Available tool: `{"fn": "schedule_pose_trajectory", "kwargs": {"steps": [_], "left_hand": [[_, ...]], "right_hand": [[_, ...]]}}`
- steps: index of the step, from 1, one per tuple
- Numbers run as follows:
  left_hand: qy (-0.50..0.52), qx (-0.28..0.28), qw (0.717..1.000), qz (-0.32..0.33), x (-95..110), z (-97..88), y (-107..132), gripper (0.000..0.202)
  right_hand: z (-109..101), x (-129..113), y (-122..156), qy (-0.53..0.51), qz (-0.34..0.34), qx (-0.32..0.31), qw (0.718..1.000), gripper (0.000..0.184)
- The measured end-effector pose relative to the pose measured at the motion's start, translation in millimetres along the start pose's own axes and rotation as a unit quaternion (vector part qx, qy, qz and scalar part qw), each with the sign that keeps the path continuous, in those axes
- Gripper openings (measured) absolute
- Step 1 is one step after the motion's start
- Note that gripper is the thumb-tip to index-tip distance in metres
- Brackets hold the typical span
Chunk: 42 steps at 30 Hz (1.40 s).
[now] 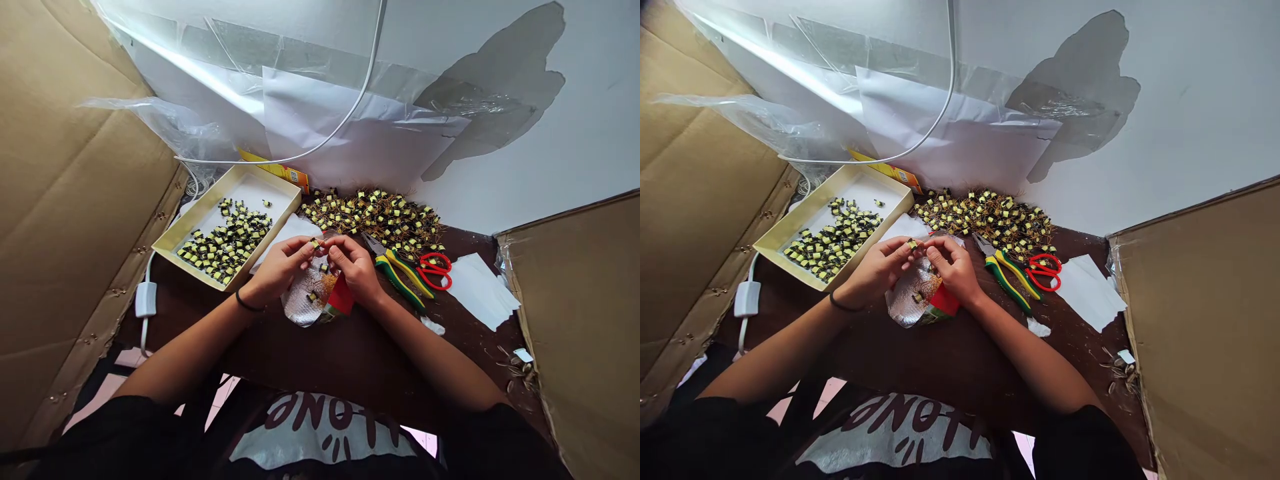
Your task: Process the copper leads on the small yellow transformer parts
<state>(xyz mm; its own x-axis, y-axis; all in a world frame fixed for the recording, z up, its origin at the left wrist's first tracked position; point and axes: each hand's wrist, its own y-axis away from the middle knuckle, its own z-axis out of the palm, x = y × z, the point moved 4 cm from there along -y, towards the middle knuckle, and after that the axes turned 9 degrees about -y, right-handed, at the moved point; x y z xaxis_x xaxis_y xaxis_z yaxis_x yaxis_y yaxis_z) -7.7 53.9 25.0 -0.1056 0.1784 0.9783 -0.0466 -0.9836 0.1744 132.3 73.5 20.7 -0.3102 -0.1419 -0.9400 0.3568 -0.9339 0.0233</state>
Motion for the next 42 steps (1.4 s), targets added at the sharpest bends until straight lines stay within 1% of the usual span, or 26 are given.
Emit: {"fn": "schedule_pose_trajectory", "kwargs": {"steps": [5, 7, 11, 16, 19, 22, 29, 31, 33, 36, 39, 42], "left_hand": [[0.034, -0.022, 0.999, -0.012, 2, 4.0, 1, 0.034], [0.038, -0.02, 0.999, -0.018, 3, 4.2, 2, 0.032], [0.0, -0.011, 1.0, -0.027, 2, 1.2, 4, 0.028], [-0.036, -0.033, 0.997, -0.059, -3, -0.5, 5, 0.028], [-0.033, -0.051, 0.996, -0.058, -2, 1.9, 4, 0.029], [-0.034, -0.062, 0.996, -0.056, -1, 4.2, 3, 0.031], [-0.075, -0.039, 0.995, -0.052, -1, 1.7, 2, 0.034], [-0.068, -0.045, 0.995, -0.053, -1, 2.6, 3, 0.035], [-0.049, -0.055, 0.996, -0.057, -1, 4.3, 3, 0.037], [-0.004, -0.039, 0.998, -0.058, -1, 4.2, 3, 0.038], [0.036, -0.011, 0.998, -0.055, -2, 1.6, 1, 0.039], [0.056, -0.005, 0.997, -0.061, -4, 0.9, -1, 0.04]], "right_hand": [[-2, 1, -1, -0.001, 0.002, 0.018, 1.0, 0.02], [-2, 0, -2, -0.002, 0.001, 0.014, 1.0, 0.02], [-1, -4, -1, 0.016, -0.018, 0.004, 1.0, 0.022], [-2, -4, 0, 0.037, -0.031, 0.008, 0.999, 0.019], [-4, -3, -1, 0.056, -0.038, 0.019, 0.998, 0.019], [-3, -5, -2, 0.08, -0.045, 0.013, 0.996, 0.018], [-4, -6, -3, 0.154, -0.062, 0.016, 0.986, 0.019], [-6, -3, -5, 0.172, -0.065, 0.023, 0.983, 0.019], [-9, -1, -6, 0.173, -0.065, 0.044, 0.982, 0.02], [-12, 4, -8, 0.133, -0.052, 0.062, 0.988, 0.024], [-10, 7, -8, 0.091, -0.032, 0.041, 0.995, 0.032], [-7, 7, -7, 0.115, -0.043, 0.013, 0.992, 0.037]]}}
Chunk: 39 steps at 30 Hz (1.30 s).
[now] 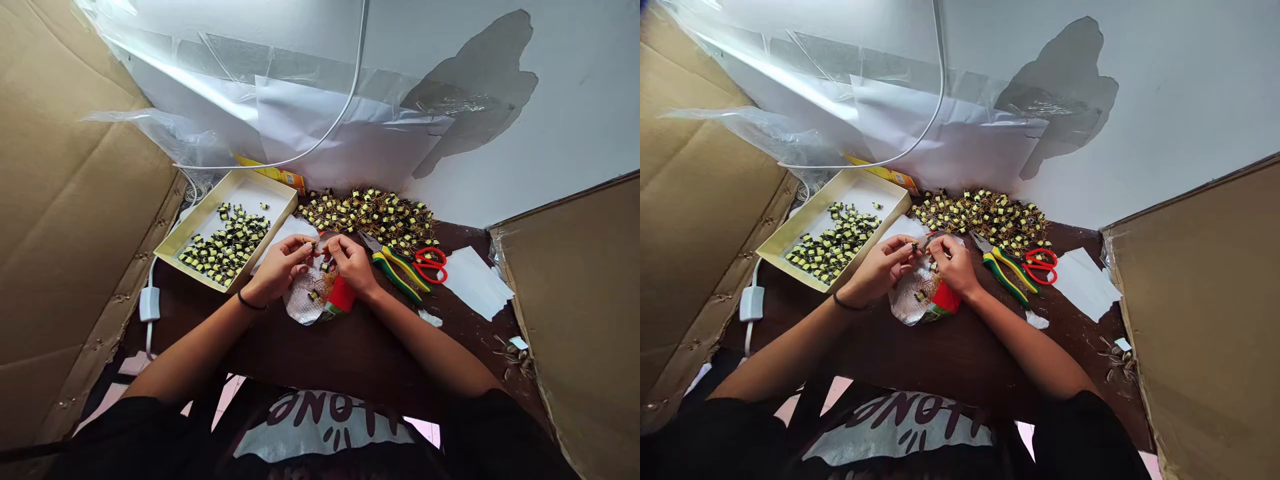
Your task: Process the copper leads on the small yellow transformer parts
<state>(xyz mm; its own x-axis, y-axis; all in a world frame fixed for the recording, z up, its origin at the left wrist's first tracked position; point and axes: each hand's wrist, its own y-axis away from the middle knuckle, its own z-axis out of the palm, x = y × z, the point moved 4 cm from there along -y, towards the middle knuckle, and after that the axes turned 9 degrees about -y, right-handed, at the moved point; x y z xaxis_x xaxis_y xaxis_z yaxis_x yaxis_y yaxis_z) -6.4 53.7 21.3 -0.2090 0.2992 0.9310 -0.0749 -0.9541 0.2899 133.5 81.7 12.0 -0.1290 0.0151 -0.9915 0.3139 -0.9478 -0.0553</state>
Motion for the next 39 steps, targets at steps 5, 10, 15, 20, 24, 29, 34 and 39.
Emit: {"fn": "schedule_pose_trajectory", "kwargs": {"steps": [5, 10, 15, 20, 24, 29, 34, 39], "left_hand": [[-0.031, 0.015, 0.999, 0.004, 2, 3.4, 5, 0.04], [-0.113, 0.02, 0.993, 0.02, 8, 4.6, 9, 0.038], [-0.155, -0.007, 0.988, 0.011, 9, 3.8, 9, 0.039], [-0.169, -0.019, 0.985, 0.0, 8, 4.2, 9, 0.044], [-0.166, -0.034, 0.985, -0.013, 6, 3.3, 9, 0.045], [-0.132, -0.056, 0.99, -0.01, -1, -1.1, 6, 0.048], [-0.101, -0.062, 0.993, -0.012, -4, -3.1, 4, 0.05], [-0.081, -0.039, 0.996, -0.024, -1, -0.5, 6, 0.051]], "right_hand": [[2, -2, 1, 0.043, -0.029, -0.026, 0.998, 0.026], [1, -4, 1, 0.053, -0.036, -0.018, 0.998, 0.024], [1, -7, 3, 0.031, -0.033, -0.02, 0.999, 0.023], [3, -6, 2, -0.025, 0.009, -0.034, 0.999, 0.028], [6, -4, 2, -0.095, 0.039, -0.054, 0.993, 0.035], [12, 2, 2, -0.213, 0.087, -0.087, 0.969, 0.04], [11, 0, 3, -0.206, 0.087, -0.092, 0.97, 0.042], [10, -6, 4, -0.156, 0.058, -0.092, 0.982, 0.043]]}}
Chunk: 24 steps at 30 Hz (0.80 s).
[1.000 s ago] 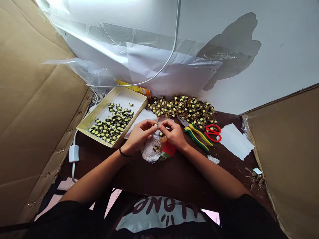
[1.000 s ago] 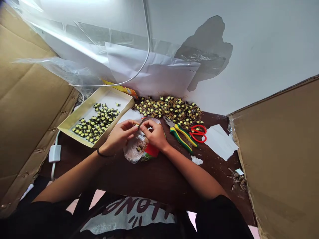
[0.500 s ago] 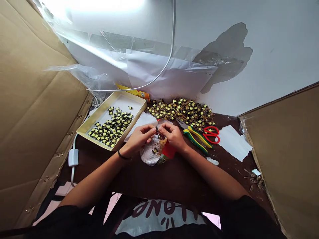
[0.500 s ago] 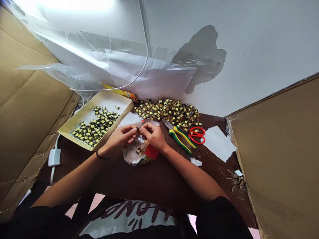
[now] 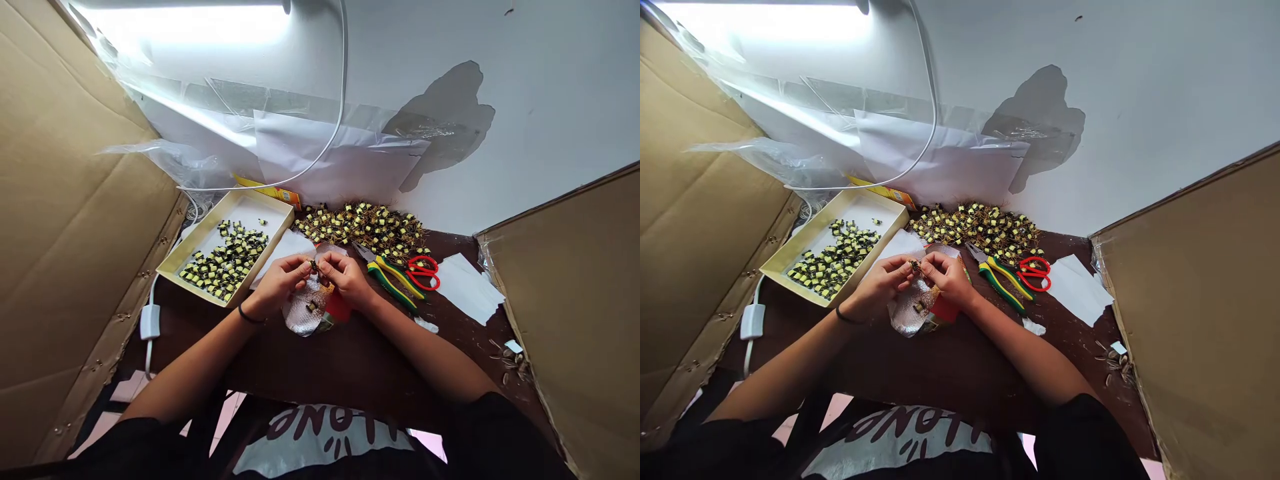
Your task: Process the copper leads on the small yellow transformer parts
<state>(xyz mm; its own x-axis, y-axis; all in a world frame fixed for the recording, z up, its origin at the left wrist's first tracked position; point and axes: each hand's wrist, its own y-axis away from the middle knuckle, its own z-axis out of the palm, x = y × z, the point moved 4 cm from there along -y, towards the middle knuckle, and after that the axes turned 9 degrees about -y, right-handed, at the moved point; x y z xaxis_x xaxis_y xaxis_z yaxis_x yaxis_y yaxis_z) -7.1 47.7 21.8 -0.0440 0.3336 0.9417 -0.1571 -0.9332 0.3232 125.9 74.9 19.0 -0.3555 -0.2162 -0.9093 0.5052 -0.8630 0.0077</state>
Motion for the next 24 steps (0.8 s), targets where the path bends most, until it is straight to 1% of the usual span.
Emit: {"fn": "schedule_pose_trajectory", "kwargs": {"steps": [5, 8, 11, 16, 20, 24], "left_hand": [[0.02, -0.003, 1.0, 0.014, 2, 2.0, 1, 0.048], [0.024, 0.012, 0.999, 0.021, 5, 0.3, 1, 0.048], [0.02, 0.023, 1.0, 0.004, 7, -1.6, 1, 0.049], [-0.021, -0.005, 1.0, -0.022, 5, -0.2, 2, 0.046], [-0.055, -0.014, 0.998, -0.01, 2, -0.5, 3, 0.043], [-0.095, -0.019, 0.995, -0.004, -1, -1.1, 1, 0.043]], "right_hand": [[-1, 5, -1, -0.013, 0.005, -0.006, 1.0, 0.041], [-4, 9, -3, -0.065, 0.029, -0.002, 0.997, 0.041], [-4, 11, -5, -0.123, 0.059, -0.004, 0.991, 0.044], [-2, 15, -5, -0.127, 0.078, -0.001, 0.989, 0.045], [-3, 25, -5, -0.136, 0.111, 0.016, 0.984, 0.045], [-2, 22, -5, -0.157, 0.094, -0.032, 0.983, 0.044]]}}
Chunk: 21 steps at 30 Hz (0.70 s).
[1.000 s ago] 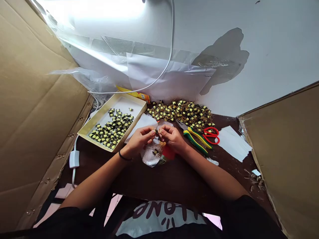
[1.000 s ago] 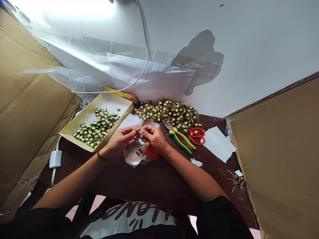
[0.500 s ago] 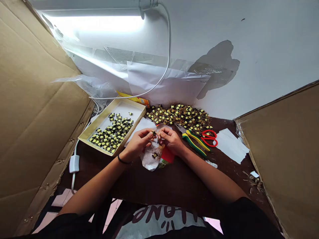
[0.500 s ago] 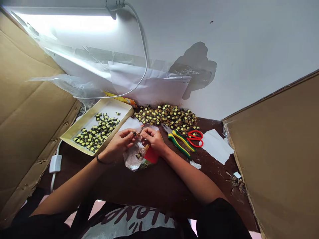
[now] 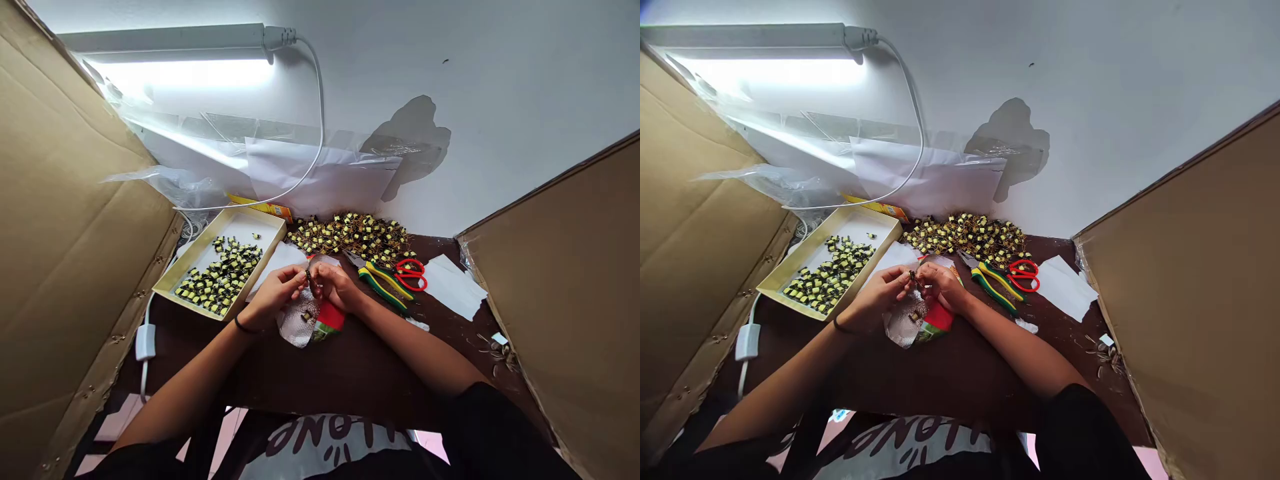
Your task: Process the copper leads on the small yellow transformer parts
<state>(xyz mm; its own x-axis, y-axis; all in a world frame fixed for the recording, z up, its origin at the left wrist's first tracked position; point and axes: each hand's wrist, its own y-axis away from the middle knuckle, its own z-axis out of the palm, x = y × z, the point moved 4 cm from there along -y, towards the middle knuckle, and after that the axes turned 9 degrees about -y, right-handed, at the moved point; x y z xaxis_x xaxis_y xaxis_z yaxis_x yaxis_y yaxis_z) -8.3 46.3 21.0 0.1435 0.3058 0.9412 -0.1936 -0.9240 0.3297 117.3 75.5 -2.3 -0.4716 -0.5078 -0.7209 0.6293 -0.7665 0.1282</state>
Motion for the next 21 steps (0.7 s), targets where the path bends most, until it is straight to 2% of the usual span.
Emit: {"fn": "schedule_pose_trajectory", "kwargs": {"steps": [2, 8, 13, 21], "left_hand": [[-0.012, -0.001, 1.0, -0.005, -1, 0.5, 0, 0.043], [-0.017, 0.0, 1.0, -0.013, 0, 3.0, 0, 0.043], [-0.022, -0.004, 1.0, 0.01, 0, 3.4, -2, 0.042], [-0.029, -0.003, 0.999, 0.017, -10, 2.0, -5, 0.042]], "right_hand": [[0, -2, 0, 0.003, -0.005, -0.012, 1.0, 0.042], [-4, -2, -1, 0.001, -0.011, 0.004, 1.0, 0.037], [-6, 1, 0, 0.006, -0.015, 0.02, 1.0, 0.041], [-6, 3, 2, 0.094, -0.05, 0.027, 0.994, 0.048]]}}
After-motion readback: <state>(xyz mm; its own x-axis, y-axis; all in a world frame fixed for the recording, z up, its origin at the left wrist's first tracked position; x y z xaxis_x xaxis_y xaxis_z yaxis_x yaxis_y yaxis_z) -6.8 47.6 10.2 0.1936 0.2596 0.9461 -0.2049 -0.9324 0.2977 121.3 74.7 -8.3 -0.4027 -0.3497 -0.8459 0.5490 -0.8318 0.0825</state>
